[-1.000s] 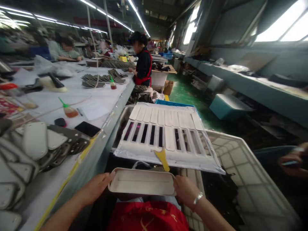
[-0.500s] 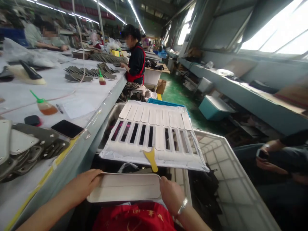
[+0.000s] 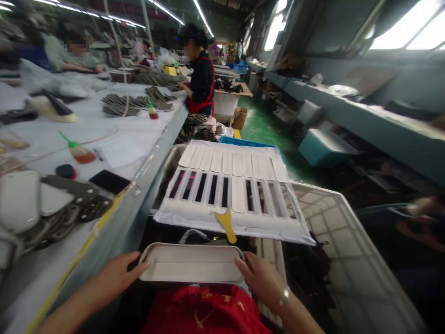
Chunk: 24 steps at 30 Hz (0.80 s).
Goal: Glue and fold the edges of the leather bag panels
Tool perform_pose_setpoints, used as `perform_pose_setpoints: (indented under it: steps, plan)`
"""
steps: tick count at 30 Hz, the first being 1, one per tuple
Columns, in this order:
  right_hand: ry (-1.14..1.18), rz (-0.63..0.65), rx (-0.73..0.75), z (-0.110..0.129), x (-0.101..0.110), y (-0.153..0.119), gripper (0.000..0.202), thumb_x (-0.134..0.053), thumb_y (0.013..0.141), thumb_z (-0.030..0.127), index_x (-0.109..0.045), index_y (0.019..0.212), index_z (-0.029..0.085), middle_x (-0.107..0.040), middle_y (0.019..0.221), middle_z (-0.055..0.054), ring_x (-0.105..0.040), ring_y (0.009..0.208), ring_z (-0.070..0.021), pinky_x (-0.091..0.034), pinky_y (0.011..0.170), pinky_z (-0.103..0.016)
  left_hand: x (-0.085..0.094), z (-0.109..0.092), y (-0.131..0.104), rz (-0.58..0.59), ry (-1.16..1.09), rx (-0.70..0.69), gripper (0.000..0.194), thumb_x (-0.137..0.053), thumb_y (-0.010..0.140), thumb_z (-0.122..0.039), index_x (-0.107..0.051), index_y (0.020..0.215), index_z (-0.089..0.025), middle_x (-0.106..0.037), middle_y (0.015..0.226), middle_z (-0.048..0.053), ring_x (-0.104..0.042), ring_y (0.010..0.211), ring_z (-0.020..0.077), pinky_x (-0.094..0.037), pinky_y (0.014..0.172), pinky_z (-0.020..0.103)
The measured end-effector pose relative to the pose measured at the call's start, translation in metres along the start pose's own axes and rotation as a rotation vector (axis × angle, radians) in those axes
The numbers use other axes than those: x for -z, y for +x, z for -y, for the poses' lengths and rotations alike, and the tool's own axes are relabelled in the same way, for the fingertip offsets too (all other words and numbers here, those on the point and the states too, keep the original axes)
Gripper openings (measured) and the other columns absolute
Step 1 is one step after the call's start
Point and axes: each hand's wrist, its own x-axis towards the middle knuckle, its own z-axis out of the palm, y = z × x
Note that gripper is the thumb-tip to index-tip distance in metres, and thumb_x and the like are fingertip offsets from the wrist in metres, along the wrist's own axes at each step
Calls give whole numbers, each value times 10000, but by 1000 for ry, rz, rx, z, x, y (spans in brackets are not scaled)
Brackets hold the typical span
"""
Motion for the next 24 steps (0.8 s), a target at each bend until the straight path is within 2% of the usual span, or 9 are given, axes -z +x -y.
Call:
perform_pose_setpoints:
  steps: [4, 8, 11, 15, 18, 21, 24]
  plan:
    - [-46, -21, -41, -4, -12, -6, 332, -315, 940, 318, -545, 765, 157, -659, 689, -85, -622, 645, -199, -325, 570, -276, 11, -21, -8, 28, 104, -4, 432, -352, 840, -546, -555, 690, -195, -654, 708, 34, -607, 696, 205, -396, 609, 270]
    - [-182, 32, -71, 5, -9, 0, 307, -299, 921, 191, -568, 783, 137, -669, 726, -112, -643, 691, -234, -343, 577, -299, 9, -31, -4, -9, 293, 57, 401, -274, 875, -377, -559, 662, -192, -678, 753, 83, -621, 751, 233, -383, 641, 302]
    - [-266, 80, -19, 9, -3, 6, 315, -304, 897, 135, -599, 790, 115, -661, 727, -128, -644, 686, -240, -362, 555, -300, 4, -35, -2, -19, 406, 63, 377, -265, 859, -289, -591, 706, -176, -689, 801, 131, -635, 796, 275, -396, 677, 347]
    - [-407, 170, 115, 11, 3, 13, 274, -365, 823, 41, -636, 809, 77, -653, 824, -180, -641, 735, -256, -395, 563, -307, 2, -40, -2, -29, 500, 81, 391, -252, 863, -284, -608, 752, -167, -691, 815, 145, -645, 809, 287, -415, 691, 368]
    - [-441, 209, 169, 11, 6, 16, 199, -444, 782, 41, -639, 818, 61, -649, 853, -190, -636, 781, -264, -414, 612, -310, 3, -38, 0, -31, 460, 65, 380, -256, 860, -287, -595, 736, -167, -685, 810, 148, -639, 809, 295, -414, 697, 381]
    - [-370, 211, 161, 9, 9, 16, 188, -438, 818, 96, -619, 771, 78, -647, 786, -159, -634, 722, -221, -408, 598, -278, 5, -28, 1, -28, 366, 18, 372, -255, 870, -302, -568, 709, -183, -676, 801, 109, -627, 798, 256, -413, 695, 343]
    - [-185, 154, 106, 6, 9, 13, 319, -328, 898, 163, -584, 712, 122, -640, 708, -108, -619, 635, -164, -389, 563, -243, 5, -13, -1, 21, 10, 37, 471, -202, 895, -437, -526, 655, -195, -602, 625, 37, -596, 644, 203, -424, 589, 288]
